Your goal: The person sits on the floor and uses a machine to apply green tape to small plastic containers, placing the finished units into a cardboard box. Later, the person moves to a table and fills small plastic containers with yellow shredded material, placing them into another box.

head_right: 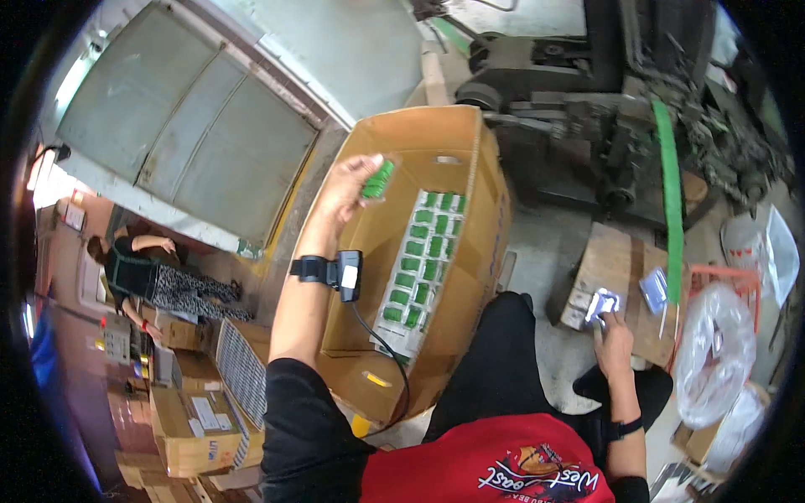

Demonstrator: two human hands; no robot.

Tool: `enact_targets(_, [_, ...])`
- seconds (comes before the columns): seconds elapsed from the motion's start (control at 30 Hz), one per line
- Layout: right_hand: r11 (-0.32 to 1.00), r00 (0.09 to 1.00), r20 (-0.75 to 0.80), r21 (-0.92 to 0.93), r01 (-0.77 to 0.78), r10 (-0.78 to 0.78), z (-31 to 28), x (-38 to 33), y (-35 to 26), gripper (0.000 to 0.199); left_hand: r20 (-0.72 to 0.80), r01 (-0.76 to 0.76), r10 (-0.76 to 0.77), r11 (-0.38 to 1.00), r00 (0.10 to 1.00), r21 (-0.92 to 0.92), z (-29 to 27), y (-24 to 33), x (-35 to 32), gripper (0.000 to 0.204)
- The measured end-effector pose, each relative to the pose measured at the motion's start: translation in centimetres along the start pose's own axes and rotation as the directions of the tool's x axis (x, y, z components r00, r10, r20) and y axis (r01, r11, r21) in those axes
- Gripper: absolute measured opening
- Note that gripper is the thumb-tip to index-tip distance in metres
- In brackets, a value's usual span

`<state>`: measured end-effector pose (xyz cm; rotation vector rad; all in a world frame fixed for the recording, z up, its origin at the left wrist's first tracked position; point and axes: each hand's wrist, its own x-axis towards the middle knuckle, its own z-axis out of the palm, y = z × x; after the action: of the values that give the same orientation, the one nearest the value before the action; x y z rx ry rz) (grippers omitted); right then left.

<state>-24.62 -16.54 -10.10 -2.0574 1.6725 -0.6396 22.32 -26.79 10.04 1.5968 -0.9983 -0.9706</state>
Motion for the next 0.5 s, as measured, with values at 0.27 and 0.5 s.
enact_targets(0.27, [0.996, 0.982, 0.171, -0.05, -0.075, 0.083, 1.0, 0.3, -0.9, 0.027, 0.087, 0.47, -0.477, 0.878, 0.874, 0.096, -6.8, -21.9, 2.1, 0.022])
enact_targets(0.5, [0.984, 0.932, 0.318, -0.079, -0.158, 0.175, -0.2, 0.5, -2.5, 0.027, 0.168, 0.681, -0.724, 0.688, 0.669, 0.251, -7.6, -34.6, -6.7, 0.008])
